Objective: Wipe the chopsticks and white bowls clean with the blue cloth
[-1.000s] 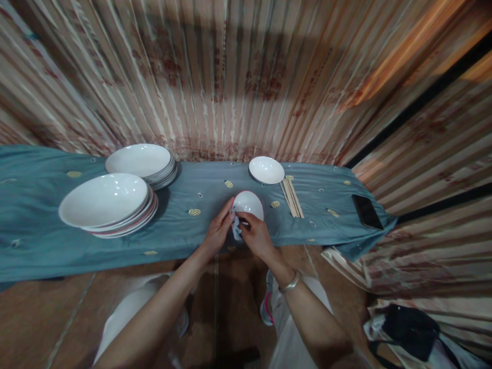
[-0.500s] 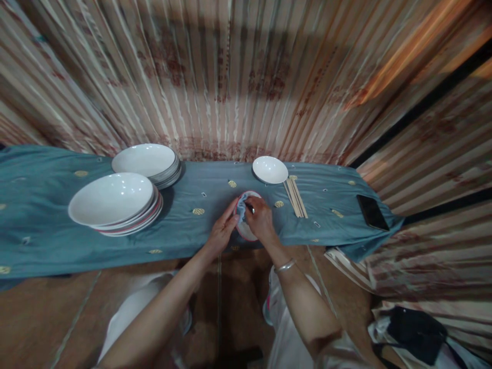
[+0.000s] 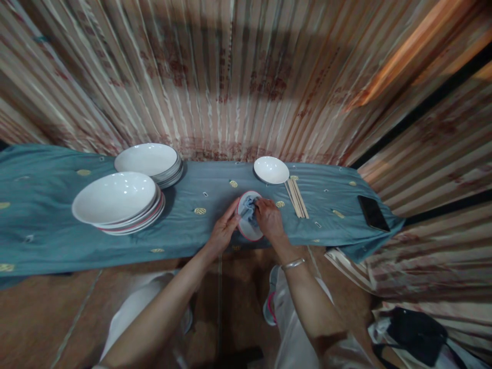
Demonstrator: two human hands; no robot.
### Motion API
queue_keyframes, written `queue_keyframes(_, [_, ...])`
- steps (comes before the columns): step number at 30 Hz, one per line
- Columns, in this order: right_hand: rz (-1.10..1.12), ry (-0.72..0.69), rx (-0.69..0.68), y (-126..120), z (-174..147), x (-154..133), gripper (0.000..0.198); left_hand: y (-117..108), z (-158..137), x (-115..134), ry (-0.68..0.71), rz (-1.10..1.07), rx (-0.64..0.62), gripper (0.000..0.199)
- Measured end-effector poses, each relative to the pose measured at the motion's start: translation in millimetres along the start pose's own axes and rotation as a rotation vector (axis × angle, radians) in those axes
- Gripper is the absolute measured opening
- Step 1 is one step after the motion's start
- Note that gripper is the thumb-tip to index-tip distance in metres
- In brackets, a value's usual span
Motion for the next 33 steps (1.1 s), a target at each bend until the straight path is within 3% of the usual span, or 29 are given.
queue_keyframes(13, [0.031,-0.021,-0.218,-3,-25,5,0.015,1,0,3,-0.059,0.017,0.019,0.064])
queue_keyframes(25, [0.367,0.093,-0.387,-5,-40,6,0.018,1,-1,4,-0.083,0.022,0.039,0.063])
queue_keyframes(33, [0.751,0.236,-0.357,-2,-43,-5,0.023,1,0,4,-0.062,0.019,0.052,0.063])
Point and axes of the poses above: each hand's wrist, its own z-axis towards the middle knuckle, its own y-axis out of the palm, x = y × z, the point moved 6 cm from there along z, towards the middle knuckle, and after that the axes turned 10 degrees about x, right-handed, at the moved point
